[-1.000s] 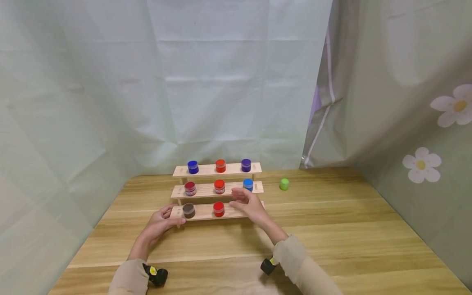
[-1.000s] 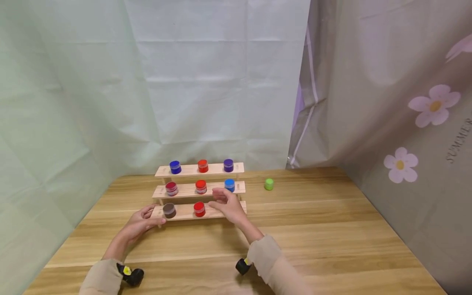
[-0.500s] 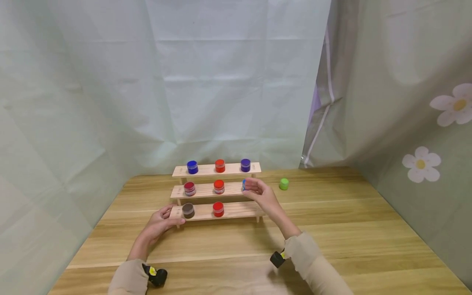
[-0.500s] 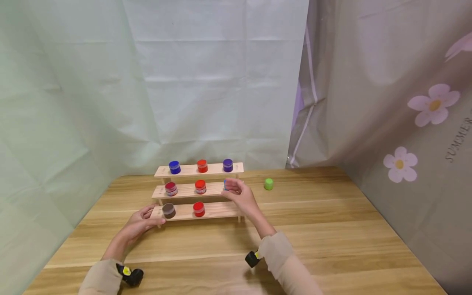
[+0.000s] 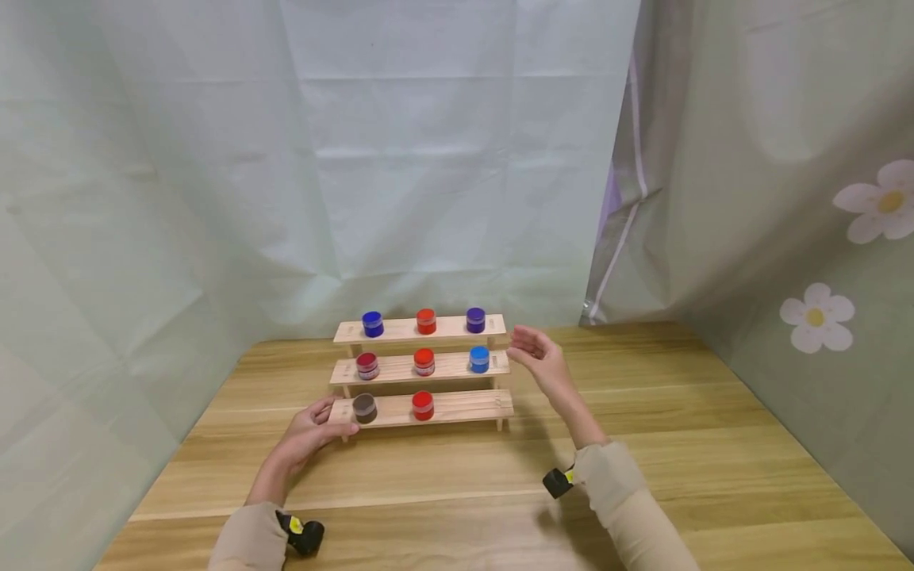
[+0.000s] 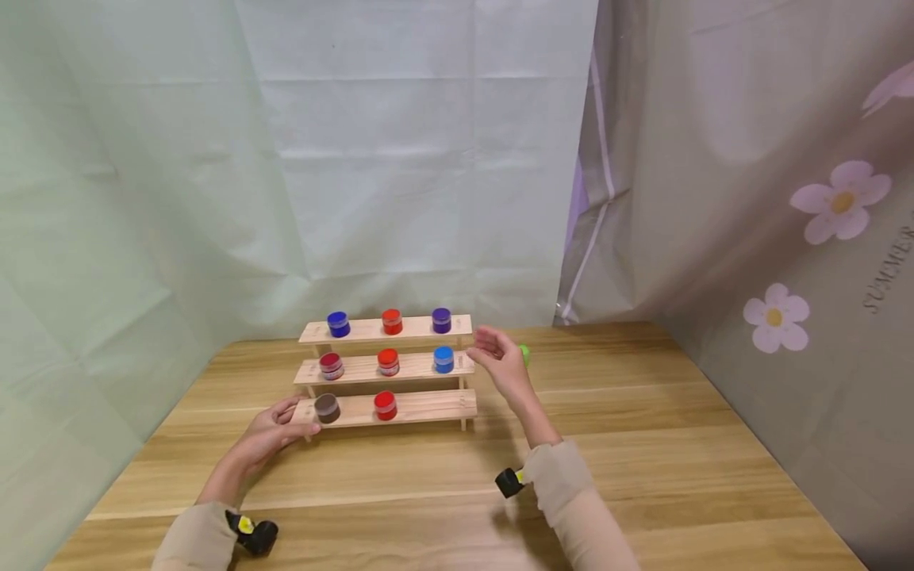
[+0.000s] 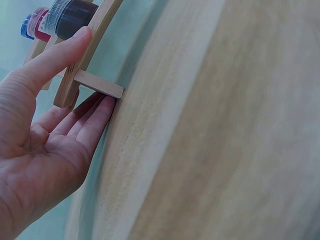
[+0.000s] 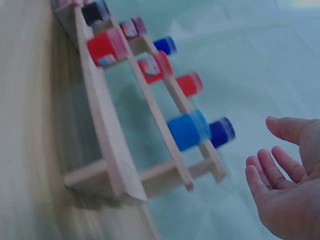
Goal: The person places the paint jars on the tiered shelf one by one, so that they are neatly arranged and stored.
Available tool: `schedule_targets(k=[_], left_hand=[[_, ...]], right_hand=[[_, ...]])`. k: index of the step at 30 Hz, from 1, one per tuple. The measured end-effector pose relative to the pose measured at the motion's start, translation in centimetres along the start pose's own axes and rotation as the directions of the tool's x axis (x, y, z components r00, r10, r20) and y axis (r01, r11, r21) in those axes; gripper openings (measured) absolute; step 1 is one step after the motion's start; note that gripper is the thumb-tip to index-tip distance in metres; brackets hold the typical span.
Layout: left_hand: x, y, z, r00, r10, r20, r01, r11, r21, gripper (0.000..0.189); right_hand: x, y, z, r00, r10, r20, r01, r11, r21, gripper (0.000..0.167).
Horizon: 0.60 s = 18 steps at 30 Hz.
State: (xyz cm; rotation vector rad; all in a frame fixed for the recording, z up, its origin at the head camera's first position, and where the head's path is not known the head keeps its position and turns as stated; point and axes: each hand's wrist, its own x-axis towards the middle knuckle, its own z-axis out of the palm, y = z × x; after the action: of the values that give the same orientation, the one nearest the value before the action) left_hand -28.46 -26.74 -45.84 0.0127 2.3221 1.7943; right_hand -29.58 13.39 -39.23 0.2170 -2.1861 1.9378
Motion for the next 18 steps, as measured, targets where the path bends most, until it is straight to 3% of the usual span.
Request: schedule_targets(k=[4,11,18], left_hand=[[0.0,-0.1,0.0,1.000,0.002,-0.003,-0.002,1.000,-0.006,0.091],[0.0,0.0,0.2,1.000,0.013,0.000,-0.013,1.000,0.006,0.091],[-0.1,0.2,0.2,1.000,0.015,0.005,-0.015,1.000,-0.011,0.087]], right_hand=[[0.8,0.1,-1.6,1.000,0.006,-0.027,-0.006,1.000,-0.009,0.048],[1.5,1.7,-4.8,0.990,0.081,-0.112,-0.088,0.994,-0.057,0.046],[1.7,3.8,-6.4,0.989,0.098,-0.114,-0.113,0.984,-0.136,0.048]])
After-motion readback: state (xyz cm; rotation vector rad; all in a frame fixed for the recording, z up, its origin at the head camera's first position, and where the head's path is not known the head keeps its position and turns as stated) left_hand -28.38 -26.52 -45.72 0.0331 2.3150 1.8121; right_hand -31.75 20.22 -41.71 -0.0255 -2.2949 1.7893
